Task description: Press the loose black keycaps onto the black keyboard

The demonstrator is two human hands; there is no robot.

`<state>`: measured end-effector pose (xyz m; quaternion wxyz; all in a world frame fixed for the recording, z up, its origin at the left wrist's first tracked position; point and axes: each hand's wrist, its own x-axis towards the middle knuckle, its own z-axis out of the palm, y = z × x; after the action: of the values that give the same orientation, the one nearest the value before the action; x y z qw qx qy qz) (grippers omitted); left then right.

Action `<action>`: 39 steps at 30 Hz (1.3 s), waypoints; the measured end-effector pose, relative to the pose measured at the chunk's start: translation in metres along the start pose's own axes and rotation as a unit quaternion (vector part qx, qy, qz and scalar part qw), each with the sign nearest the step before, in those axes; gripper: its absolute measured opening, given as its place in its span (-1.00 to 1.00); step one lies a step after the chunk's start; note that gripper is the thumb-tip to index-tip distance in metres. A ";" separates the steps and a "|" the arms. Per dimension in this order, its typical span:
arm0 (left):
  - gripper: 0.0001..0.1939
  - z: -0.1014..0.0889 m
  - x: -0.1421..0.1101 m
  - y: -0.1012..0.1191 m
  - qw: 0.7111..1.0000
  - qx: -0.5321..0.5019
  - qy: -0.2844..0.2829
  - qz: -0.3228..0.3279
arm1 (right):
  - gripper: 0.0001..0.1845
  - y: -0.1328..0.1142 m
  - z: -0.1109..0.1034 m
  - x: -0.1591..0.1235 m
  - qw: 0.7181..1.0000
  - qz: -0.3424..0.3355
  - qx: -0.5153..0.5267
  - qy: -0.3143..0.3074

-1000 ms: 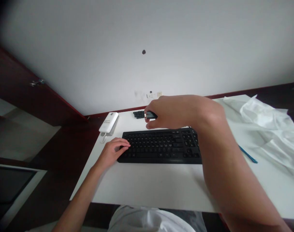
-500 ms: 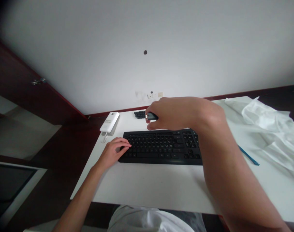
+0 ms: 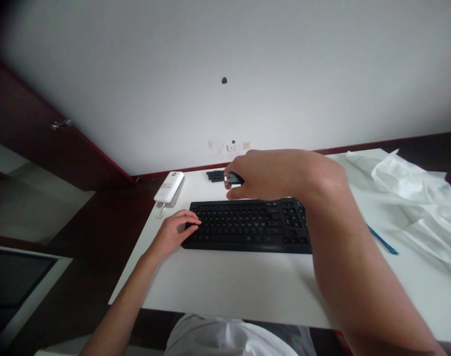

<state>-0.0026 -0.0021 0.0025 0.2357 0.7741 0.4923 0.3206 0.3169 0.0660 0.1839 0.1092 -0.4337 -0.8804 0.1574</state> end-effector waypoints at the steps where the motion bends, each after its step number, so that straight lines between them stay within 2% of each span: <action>1: -0.86 0.000 0.000 0.000 1.000 -0.002 0.004 -0.001 | -0.74 -0.004 -0.002 0.000 0.999 -0.002 -0.010 -0.036; 3: -0.86 -0.002 0.001 0.001 1.000 0.004 0.022 -0.004 | -0.75 -0.011 -0.007 0.000 0.996 -0.005 -0.027 -0.080; 4: -0.85 -0.003 0.003 0.001 0.999 0.010 0.033 -0.007 | -0.76 -0.015 -0.008 0.000 0.997 -0.007 -0.030 -0.076; 8: -0.80 -0.007 0.020 0.000 0.997 0.021 0.068 -0.010 | -0.76 -0.026 -0.010 0.004 0.999 -0.042 -0.001 -0.027; 12: -0.72 -0.004 0.057 -0.016 0.994 -0.021 0.104 -0.023 | -0.69 -0.032 -0.005 0.014 0.993 -0.045 0.098 0.043; 15: -0.63 0.002 0.086 -0.032 0.993 -0.062 0.082 -0.053 | -0.59 -0.031 0.004 0.026 0.975 -0.035 0.197 0.092; 18: -0.55 0.010 0.104 -0.043 0.993 -0.081 0.066 -0.051 | -0.50 -0.025 0.016 0.042 0.949 -0.061 0.291 0.102; 20: -0.53 0.014 0.109 -0.045 0.989 -0.113 0.076 -0.053 | -0.48 -0.021 0.025 0.054 0.924 -0.077 0.359 0.104; 25: -0.51 0.017 0.103 -0.045 0.979 -0.161 0.101 -0.071 | -0.45 -0.017 0.044 0.074 0.837 -0.054 0.533 0.116; 32: -0.49 0.015 0.098 -0.050 0.977 -0.168 0.105 -0.078 | -0.36 -0.026 0.066 0.083 0.780 -0.028 0.611 0.132; 37: -0.51 0.017 0.101 -0.053 0.979 -0.168 0.093 -0.065 | -0.40 -0.048 0.110 0.093 0.720 -0.021 0.681 0.131; 39: -0.53 0.018 0.102 -0.054 0.977 -0.175 0.094 -0.070 | -0.40 -0.058 0.134 0.094 0.709 -0.012 0.694 0.124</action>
<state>0.0095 0.1115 -0.0197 0.3423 0.6506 0.5015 0.4562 0.1741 0.0831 0.0866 0.4896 -0.2406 -0.5072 0.6672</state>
